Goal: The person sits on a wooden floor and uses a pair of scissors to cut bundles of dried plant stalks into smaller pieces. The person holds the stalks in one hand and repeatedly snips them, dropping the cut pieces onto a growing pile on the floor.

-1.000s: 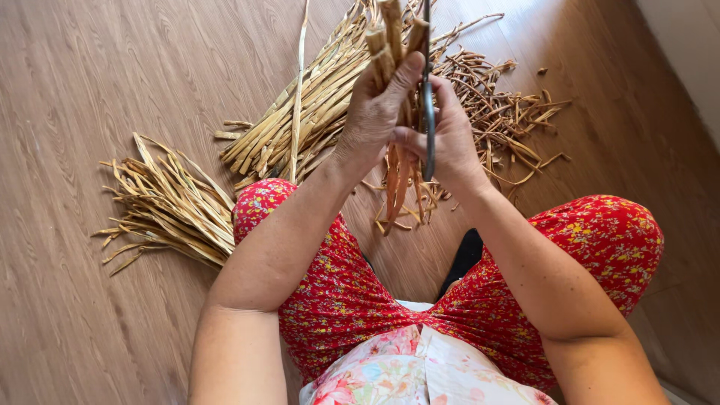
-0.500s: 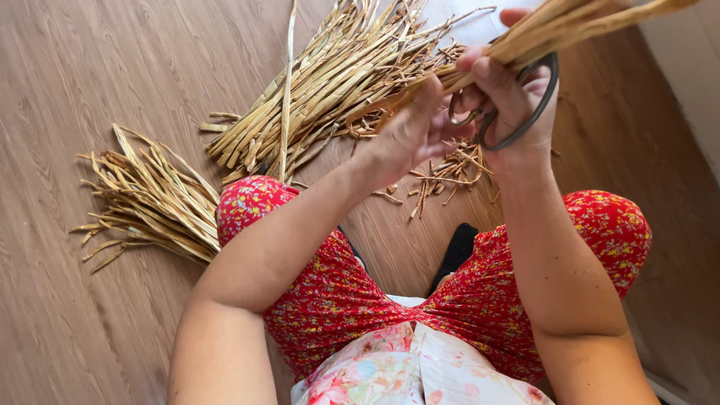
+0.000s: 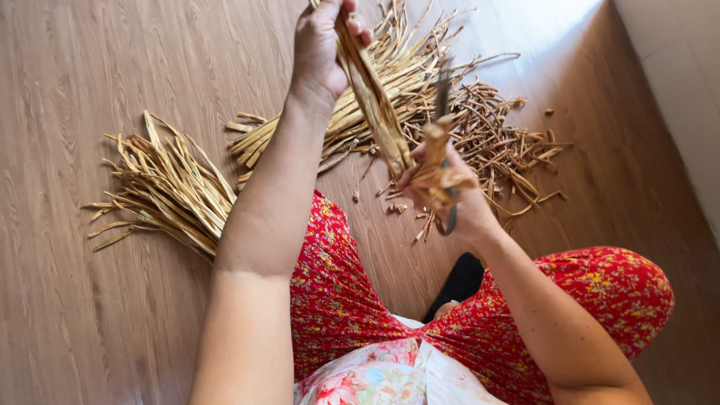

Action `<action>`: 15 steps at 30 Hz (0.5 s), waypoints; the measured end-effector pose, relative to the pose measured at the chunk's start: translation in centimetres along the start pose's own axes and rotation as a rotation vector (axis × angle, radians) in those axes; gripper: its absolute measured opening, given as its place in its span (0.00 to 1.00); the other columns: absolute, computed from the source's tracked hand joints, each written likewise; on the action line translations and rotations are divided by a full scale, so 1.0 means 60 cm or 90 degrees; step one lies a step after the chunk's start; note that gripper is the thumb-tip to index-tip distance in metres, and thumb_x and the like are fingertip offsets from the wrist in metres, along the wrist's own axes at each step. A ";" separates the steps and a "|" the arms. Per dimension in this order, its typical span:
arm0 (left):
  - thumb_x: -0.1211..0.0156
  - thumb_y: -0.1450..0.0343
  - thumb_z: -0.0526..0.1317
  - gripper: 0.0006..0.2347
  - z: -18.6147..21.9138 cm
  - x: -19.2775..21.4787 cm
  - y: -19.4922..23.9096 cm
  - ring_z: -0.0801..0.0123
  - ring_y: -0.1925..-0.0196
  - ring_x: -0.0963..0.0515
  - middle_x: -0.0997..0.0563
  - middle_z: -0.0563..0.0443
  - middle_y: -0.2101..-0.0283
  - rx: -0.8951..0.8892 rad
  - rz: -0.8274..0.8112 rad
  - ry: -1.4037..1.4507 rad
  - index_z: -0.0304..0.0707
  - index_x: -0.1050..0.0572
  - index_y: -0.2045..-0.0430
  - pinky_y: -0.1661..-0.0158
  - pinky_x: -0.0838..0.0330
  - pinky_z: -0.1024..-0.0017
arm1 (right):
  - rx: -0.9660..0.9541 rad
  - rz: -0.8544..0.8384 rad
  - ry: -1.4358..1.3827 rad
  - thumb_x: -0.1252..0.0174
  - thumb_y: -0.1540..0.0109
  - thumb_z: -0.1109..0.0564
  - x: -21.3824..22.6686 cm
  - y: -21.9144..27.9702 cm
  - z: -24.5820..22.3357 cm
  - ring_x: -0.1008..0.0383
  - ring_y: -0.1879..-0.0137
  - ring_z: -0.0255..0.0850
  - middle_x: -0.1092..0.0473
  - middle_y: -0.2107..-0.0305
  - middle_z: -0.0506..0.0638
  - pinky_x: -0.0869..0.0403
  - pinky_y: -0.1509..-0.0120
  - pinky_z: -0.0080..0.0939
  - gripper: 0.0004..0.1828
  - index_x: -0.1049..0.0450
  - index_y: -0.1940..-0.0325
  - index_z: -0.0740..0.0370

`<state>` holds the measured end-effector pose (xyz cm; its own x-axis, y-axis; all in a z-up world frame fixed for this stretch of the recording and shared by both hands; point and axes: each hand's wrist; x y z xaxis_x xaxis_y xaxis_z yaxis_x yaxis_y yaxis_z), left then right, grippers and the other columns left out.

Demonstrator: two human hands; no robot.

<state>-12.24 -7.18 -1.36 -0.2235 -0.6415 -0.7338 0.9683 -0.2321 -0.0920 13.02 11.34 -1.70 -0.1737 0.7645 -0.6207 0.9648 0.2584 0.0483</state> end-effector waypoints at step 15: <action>0.40 0.24 0.51 0.19 0.077 0.004 0.010 0.82 0.81 0.36 0.30 0.58 0.75 0.023 -0.095 -0.143 0.36 0.27 0.47 0.80 0.38 0.79 | -0.146 -0.106 0.802 0.33 0.42 0.65 -0.033 0.006 0.033 0.23 0.64 0.35 0.24 0.69 0.49 0.25 0.60 0.42 0.29 0.35 0.41 0.54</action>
<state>-12.21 -10.87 1.50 -0.3861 -0.7432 -0.5464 0.9193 -0.3590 -0.1613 14.09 8.74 -1.97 -0.4747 0.7076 0.5234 0.8796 0.4028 0.2532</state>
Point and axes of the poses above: each hand's wrist, its own y-axis away from the middle knuckle, its own x-axis out of the back of the hand, z = x × y
